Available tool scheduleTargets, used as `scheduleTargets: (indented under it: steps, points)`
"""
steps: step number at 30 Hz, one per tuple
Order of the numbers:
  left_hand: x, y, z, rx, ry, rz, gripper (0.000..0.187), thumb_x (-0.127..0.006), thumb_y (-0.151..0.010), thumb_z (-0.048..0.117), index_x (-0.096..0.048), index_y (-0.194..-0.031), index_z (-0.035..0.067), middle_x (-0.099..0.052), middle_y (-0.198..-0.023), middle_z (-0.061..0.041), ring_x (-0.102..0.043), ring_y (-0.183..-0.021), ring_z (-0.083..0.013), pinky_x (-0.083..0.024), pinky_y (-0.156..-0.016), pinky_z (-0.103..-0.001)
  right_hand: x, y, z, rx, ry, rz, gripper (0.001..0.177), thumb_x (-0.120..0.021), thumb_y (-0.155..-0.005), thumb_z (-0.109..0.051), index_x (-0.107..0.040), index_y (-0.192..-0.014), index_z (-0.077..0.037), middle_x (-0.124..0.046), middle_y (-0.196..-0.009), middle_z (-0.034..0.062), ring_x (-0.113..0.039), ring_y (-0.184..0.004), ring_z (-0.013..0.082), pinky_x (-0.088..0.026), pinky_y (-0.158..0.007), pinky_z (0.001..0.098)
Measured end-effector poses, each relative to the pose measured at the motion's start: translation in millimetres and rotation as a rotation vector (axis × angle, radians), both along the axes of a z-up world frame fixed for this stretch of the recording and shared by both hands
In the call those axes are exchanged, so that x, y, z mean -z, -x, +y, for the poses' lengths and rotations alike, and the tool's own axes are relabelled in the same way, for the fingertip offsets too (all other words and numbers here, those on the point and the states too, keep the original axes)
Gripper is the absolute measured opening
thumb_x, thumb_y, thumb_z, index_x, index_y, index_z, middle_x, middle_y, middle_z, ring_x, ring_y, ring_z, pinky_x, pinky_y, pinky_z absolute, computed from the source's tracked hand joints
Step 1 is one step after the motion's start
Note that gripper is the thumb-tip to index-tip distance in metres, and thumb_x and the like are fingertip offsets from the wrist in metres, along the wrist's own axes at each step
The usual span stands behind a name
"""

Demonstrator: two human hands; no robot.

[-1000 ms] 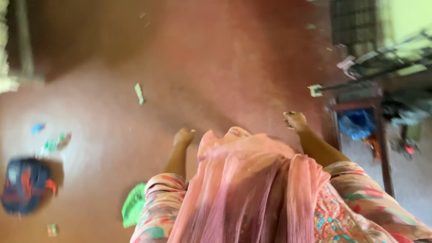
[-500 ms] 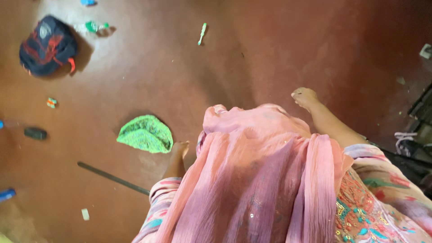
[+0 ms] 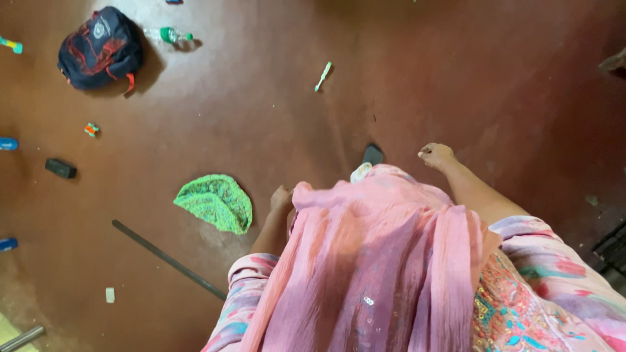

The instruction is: The person picks up scattered items from the floor, including a blue plastic bag, a black bag, a toothbrush, a charger cable, a plastic bottle, and a phone. They place the items onto a nearby metal cart.

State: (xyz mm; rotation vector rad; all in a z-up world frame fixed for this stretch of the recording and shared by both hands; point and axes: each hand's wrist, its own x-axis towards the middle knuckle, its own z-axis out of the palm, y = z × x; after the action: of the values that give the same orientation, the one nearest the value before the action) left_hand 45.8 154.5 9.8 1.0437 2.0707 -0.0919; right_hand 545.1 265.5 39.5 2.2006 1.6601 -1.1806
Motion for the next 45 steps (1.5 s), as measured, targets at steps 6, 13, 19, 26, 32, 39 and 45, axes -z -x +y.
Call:
scheduleTargets:
  steps: [6, 13, 19, 26, 32, 39, 45]
  points:
    - [6, -49, 83, 0.119, -0.116, -0.035, 0.05, -0.07, -0.09, 0.046, -0.068, -0.117, 0.004, -0.072, -0.118, -0.021, -0.066, -0.115, -0.041, -0.053, -0.094, -0.051, 7, -8, 86, 0.057, 0.104, 0.104, 0.033, -0.068, -0.093, -0.036, -0.075, -0.116, -0.013, -0.078, -0.09, 0.0107, -0.075, -0.08, 0.0263, -0.059, -0.079, 0.0388]
    - [-7, -109, 159, 0.03, -0.249, -0.158, 0.052, -0.071, -0.088, 0.041, -0.067, -0.125, 0.006, -0.071, -0.118, -0.022, -0.067, -0.114, -0.0408, -0.053, -0.096, -0.05, 27, 21, 173, -0.145, 0.041, 0.15, 0.033, -0.069, -0.093, -0.035, -0.076, -0.116, -0.012, -0.078, -0.098, 0.011, -0.076, -0.087, 0.0219, -0.056, -0.087, 0.0372]
    - [-24, -102, 220, 0.13, -0.153, -0.161, 0.05, -0.072, -0.087, 0.037, -0.066, -0.127, 0.008, -0.067, -0.124, -0.023, -0.065, -0.114, -0.0417, -0.052, -0.095, -0.051, 39, 64, 218, -0.329, 0.014, 0.188, 0.035, -0.069, -0.091, -0.036, -0.076, -0.116, -0.011, -0.077, -0.108, 0.0129, -0.074, -0.098, 0.027, -0.057, -0.09, 0.0386]
    - [-25, -68, 329, 0.114, -0.351, -0.146, 0.043, -0.073, -0.088, 0.035, -0.065, -0.117, 0.005, -0.067, -0.122, -0.022, -0.065, -0.111, -0.0436, -0.053, -0.092, -0.052, 23, 79, 294, -0.359, -0.015, 0.108, 0.038, -0.067, -0.092, -0.036, -0.074, -0.119, -0.011, -0.076, -0.114, 0.0131, -0.073, -0.104, 0.0314, -0.057, -0.092, 0.0401]
    - [-19, -49, 383, 0.317, -0.285, -0.118, 0.045, -0.071, -0.089, 0.036, -0.062, -0.121, 0.005, -0.064, -0.124, -0.021, -0.061, -0.119, -0.0405, -0.052, -0.096, -0.05, 42, 102, 347, -0.157, -0.198, 0.169, 0.034, -0.071, -0.092, -0.034, -0.075, -0.116, -0.009, -0.075, -0.115, 0.0146, -0.071, -0.107, 0.0309, -0.055, -0.094, 0.0405]
    - [26, -60, 413, 0.431, -0.066, -0.095, 0.045, -0.066, -0.094, 0.035, -0.057, -0.125, 0.003, -0.057, -0.135, -0.018, -0.052, -0.131, -0.0374, -0.049, -0.101, -0.049, 73, 166, 349, -0.356, -0.099, 0.216, 0.032, -0.07, -0.09, -0.028, -0.077, -0.117, -0.012, -0.073, -0.12, 0.0136, -0.069, -0.112, 0.0318, -0.053, -0.1, 0.0411]
    - [132, -98, 415, 0.338, 0.021, -0.119, 0.035, -0.064, -0.094, 0.023, -0.056, -0.123, 0.005, -0.057, -0.135, -0.018, -0.051, -0.134, -0.0368, -0.049, -0.104, -0.045, 138, 202, 392, -0.452, 0.064, 0.252, 0.038, -0.072, -0.087, -0.025, -0.072, -0.122, -0.008, -0.066, -0.131, 0.0128, -0.062, -0.12, 0.0327, -0.05, -0.102, 0.0417]
